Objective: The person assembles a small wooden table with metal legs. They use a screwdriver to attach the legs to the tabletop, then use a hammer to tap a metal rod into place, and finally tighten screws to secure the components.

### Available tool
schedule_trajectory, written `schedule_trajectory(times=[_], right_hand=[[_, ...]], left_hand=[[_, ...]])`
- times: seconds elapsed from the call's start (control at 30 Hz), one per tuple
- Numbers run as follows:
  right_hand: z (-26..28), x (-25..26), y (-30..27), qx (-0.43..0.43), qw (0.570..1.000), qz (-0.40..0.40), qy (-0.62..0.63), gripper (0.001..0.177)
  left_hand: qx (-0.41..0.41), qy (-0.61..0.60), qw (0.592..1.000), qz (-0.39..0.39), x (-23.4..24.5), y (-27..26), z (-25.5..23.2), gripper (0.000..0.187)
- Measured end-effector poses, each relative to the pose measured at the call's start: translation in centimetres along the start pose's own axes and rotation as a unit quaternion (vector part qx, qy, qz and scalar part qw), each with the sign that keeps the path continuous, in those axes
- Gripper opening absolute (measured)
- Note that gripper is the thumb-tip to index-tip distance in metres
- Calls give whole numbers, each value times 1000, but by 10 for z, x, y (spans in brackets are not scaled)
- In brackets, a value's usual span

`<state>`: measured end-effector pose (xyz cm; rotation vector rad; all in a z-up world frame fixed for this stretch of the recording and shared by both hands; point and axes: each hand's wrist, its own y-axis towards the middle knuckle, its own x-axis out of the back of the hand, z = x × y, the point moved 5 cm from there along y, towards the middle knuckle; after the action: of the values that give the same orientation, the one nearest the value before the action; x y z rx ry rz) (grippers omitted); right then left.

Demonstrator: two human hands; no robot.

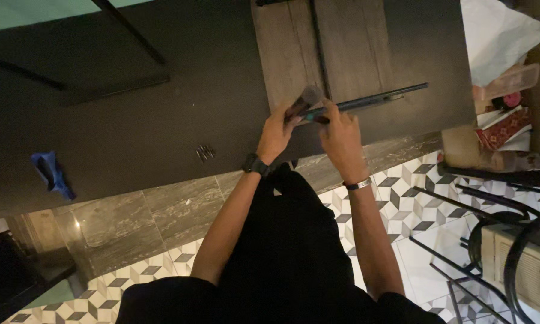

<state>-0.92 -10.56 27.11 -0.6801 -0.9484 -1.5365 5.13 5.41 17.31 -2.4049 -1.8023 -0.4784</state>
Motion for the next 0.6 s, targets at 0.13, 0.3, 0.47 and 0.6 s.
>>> schedule_trajectory(times=[0.13, 0.3, 0.47, 0.6], right_hand=[[19, 9, 2, 50, 990, -91, -97, 30], [19, 2, 2, -98, 994, -39, 4, 24], [21, -10, 1, -58, 997, -55, 19, 28], [11, -17, 7, -41, 997, -60, 23, 43]], left_hand=[[8, 19, 1000, 17, 4, -1, 2, 31], [-6, 12, 999, 34, 5, -2, 0, 29], [36, -3, 999, 41, 4, -1, 5, 36], [-20, -2, 999, 45, 3, 3, 0, 36]])
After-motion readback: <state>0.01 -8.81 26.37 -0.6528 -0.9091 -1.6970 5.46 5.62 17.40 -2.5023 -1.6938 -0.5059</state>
